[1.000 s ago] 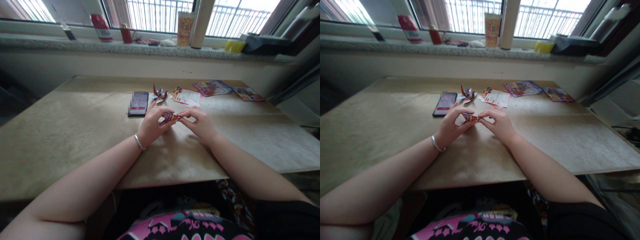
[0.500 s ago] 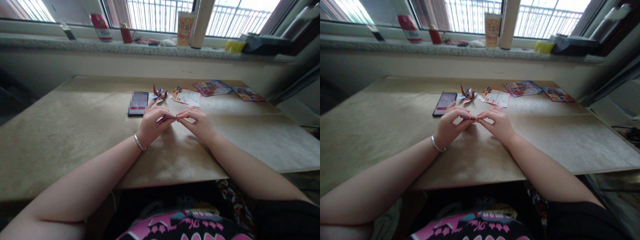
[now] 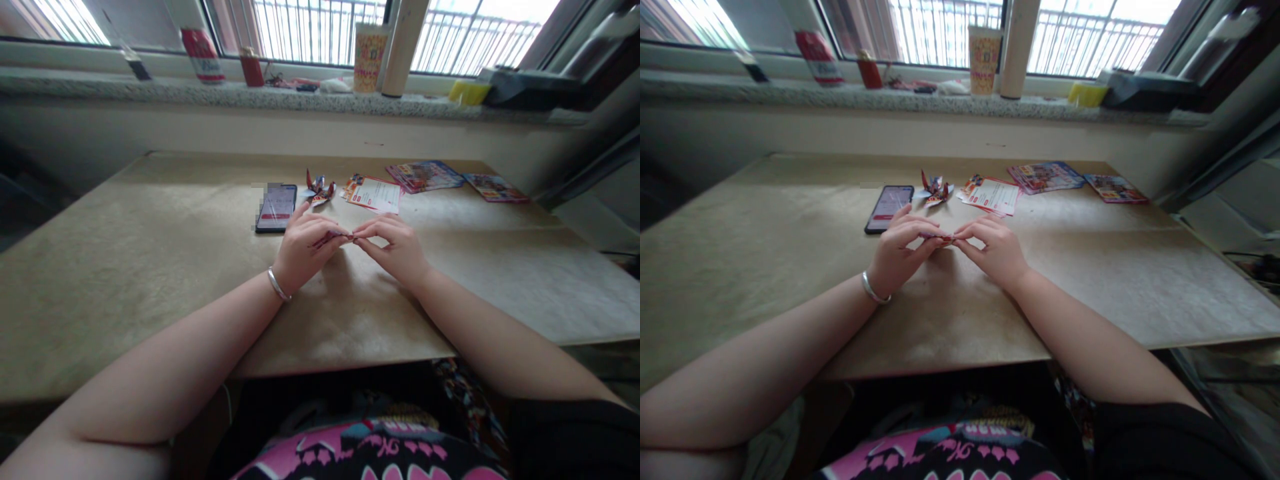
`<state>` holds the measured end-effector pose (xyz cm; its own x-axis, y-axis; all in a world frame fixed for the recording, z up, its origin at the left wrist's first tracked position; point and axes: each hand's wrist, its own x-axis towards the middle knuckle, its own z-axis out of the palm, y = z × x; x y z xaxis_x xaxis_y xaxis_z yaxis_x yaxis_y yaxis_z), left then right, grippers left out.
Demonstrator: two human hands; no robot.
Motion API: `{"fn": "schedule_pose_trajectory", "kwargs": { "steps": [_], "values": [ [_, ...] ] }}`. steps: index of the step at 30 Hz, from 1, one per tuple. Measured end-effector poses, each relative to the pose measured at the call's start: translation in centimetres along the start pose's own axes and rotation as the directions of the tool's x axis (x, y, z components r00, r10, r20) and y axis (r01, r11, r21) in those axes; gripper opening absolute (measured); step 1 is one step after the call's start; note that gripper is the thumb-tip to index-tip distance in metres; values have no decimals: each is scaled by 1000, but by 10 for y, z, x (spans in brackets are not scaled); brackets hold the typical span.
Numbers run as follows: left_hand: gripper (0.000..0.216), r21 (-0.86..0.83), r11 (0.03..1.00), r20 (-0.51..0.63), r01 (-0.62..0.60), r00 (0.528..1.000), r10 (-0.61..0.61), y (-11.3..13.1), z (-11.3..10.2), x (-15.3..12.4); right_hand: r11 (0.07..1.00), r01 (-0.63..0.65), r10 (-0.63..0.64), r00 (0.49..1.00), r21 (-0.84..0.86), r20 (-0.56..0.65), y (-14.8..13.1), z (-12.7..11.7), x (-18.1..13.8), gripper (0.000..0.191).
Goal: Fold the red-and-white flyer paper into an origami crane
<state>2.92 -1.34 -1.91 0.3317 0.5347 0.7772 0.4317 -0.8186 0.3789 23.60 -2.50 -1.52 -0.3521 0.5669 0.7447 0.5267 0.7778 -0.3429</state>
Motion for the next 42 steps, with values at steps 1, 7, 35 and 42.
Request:
{"fn": "schedule_pose_trajectory", "kwargs": {
  "steps": [1,7,35,42],
  "values": [
    [12,0,1000,-1,4,1000,-4,0,0,0,1000,-7,8,1000,-8,2,-1,0,0,8],
    [13,8,999,24,36,999,-36,4,-2,0,999,-10,10,1000,-42,-16,-3,-1,0,9],
    [9,47,998,-45,29,999,-27,7,0,3,997,-36,35,999,-62,-5,-5,-2,0,8],
    [9,16,998,-71,58,996,-57,8,0,1,999,-43,42,998,-23,-36,-3,-2,1,2]
  ]
}}
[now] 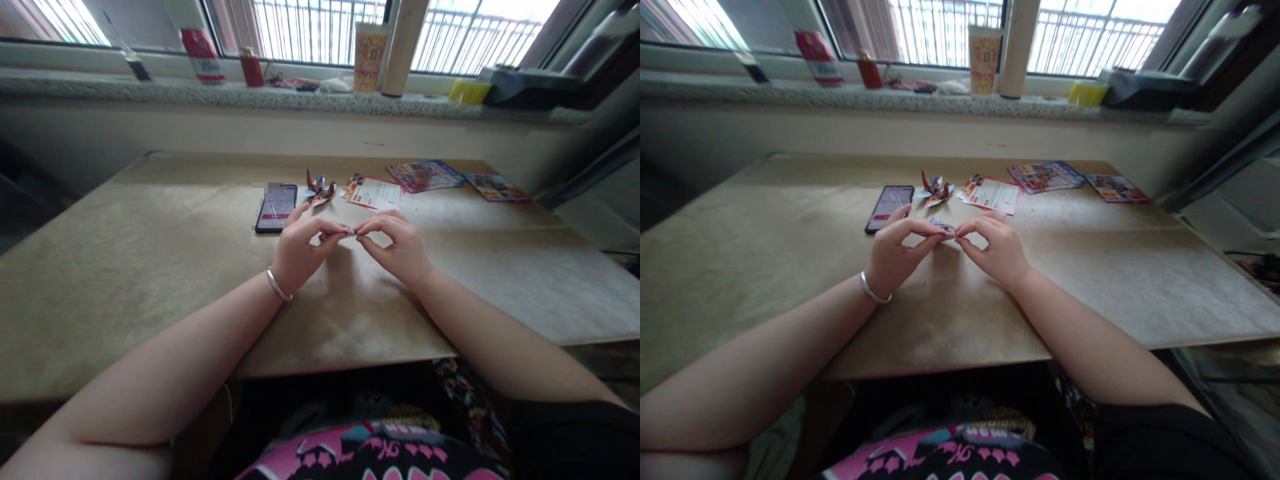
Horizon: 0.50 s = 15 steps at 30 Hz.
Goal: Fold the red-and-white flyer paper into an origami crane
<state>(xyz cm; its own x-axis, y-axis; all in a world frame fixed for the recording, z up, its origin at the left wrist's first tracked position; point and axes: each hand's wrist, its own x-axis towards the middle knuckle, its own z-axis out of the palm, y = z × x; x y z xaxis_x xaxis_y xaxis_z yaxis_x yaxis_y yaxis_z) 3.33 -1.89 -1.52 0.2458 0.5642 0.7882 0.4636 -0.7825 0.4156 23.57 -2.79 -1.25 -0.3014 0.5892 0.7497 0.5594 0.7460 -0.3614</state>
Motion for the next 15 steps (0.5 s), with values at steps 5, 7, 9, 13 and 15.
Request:
{"fn": "schedule_pose_trajectory", "kwargs": {
  "steps": [5,7,9,13,15],
  "values": [
    [10,29,999,18,-34,999,34,-1,-1,0,999,-12,10,999,-40,-30,-1,0,0,4],
    [9,67,995,29,-70,997,68,-4,-2,0,997,-11,10,1000,-73,-16,-1,0,0,4],
    [8,127,986,49,-109,993,104,-6,-4,1,995,-6,6,1000,-104,4,-1,0,-1,4],
    [7,204,964,100,-171,983,154,-7,-7,3,991,9,-5,1000,-130,29,-2,0,-1,5],
    [5,230,953,110,-197,978,175,-6,-7,3,991,20,-15,999,-134,39,-3,0,-2,5]
  ]
}}
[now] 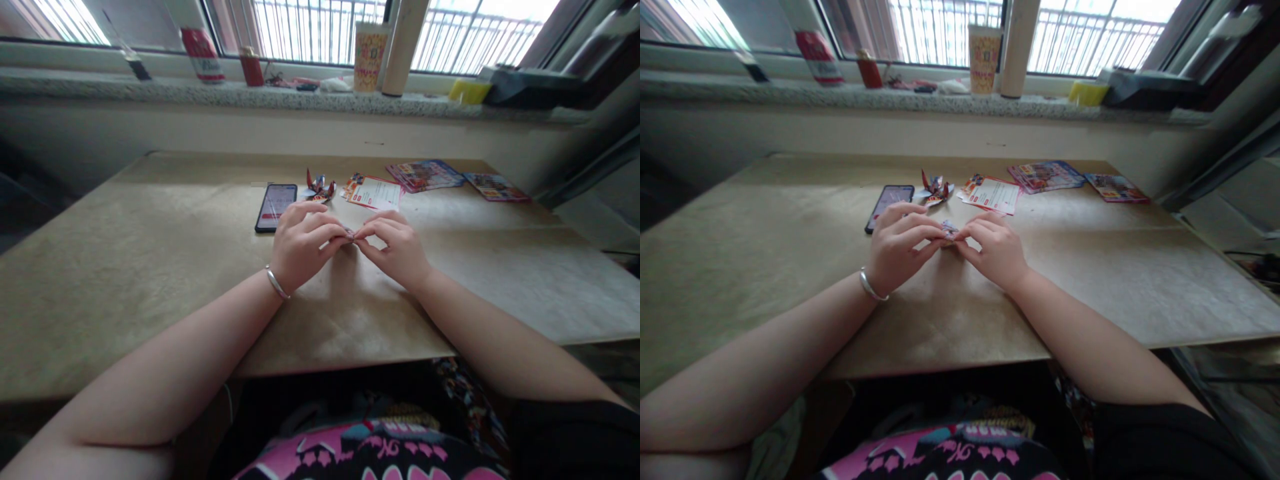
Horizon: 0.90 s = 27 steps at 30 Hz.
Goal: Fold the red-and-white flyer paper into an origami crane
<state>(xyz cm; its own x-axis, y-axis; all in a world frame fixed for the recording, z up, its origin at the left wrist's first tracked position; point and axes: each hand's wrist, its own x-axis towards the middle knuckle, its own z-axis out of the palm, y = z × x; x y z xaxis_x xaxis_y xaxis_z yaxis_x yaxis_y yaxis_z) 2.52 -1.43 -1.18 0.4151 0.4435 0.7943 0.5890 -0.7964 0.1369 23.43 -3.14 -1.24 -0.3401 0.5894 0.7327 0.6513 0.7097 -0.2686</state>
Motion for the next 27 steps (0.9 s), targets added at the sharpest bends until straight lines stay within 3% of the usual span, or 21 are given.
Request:
{"fn": "schedule_pose_trajectory", "kwargs": {
  "steps": [6,14,27],
  "values": [
    [9,29,997,-25,-66,997,67,1,2,-1,999,9,-8,999,31,-47,1,0,0,2],
    [13,45,999,66,-10,998,7,1,2,-1,999,14,-14,1000,30,10,3,0,1,6],
    [18,41,999,42,36,998,-38,2,1,0,999,41,-41,999,-10,-35,0,0,2,5]
  ]
}}
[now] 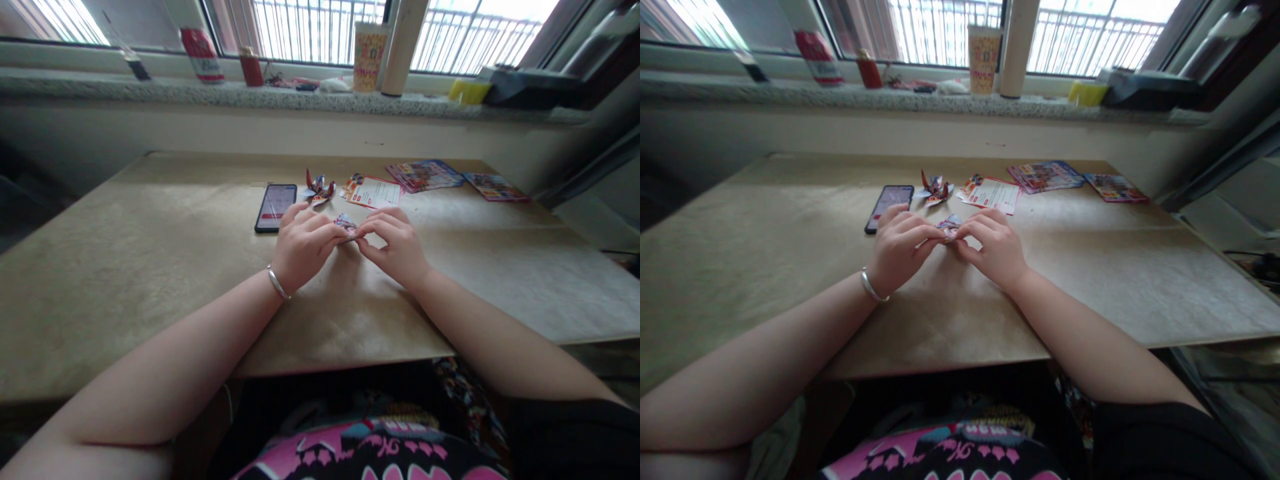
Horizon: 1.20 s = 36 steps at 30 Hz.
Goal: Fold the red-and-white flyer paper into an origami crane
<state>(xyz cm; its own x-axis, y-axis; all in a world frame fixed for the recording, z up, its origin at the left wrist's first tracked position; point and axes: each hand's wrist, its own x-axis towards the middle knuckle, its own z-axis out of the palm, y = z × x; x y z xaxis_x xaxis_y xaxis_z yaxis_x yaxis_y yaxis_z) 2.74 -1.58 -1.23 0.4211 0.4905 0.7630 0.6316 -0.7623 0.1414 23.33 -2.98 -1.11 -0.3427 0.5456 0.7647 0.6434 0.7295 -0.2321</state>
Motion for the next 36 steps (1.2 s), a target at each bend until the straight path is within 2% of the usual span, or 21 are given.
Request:
{"fn": "schedule_pose_trajectory", "kwargs": {
  "steps": [3,7,14,26,36],
  "values": [
    [16,12,999,33,-50,998,50,0,1,-1,999,38,-38,999,-31,5,1,1,-1,7],
    [14,43,996,-3,-81,997,81,1,1,-1,997,73,-72,997,-38,28,0,1,-1,6],
    [18,117,989,-19,-95,995,98,2,0,0,997,44,-45,999,-60,-10,1,3,-1,4],
    [21,127,988,30,-86,996,82,2,1,1,997,21,-19,999,-70,38,2,3,-1,8],
    [21,117,990,14,-82,997,81,0,1,1,996,12,-7,998,-91,55,5,3,-3,7]
  ]
}}
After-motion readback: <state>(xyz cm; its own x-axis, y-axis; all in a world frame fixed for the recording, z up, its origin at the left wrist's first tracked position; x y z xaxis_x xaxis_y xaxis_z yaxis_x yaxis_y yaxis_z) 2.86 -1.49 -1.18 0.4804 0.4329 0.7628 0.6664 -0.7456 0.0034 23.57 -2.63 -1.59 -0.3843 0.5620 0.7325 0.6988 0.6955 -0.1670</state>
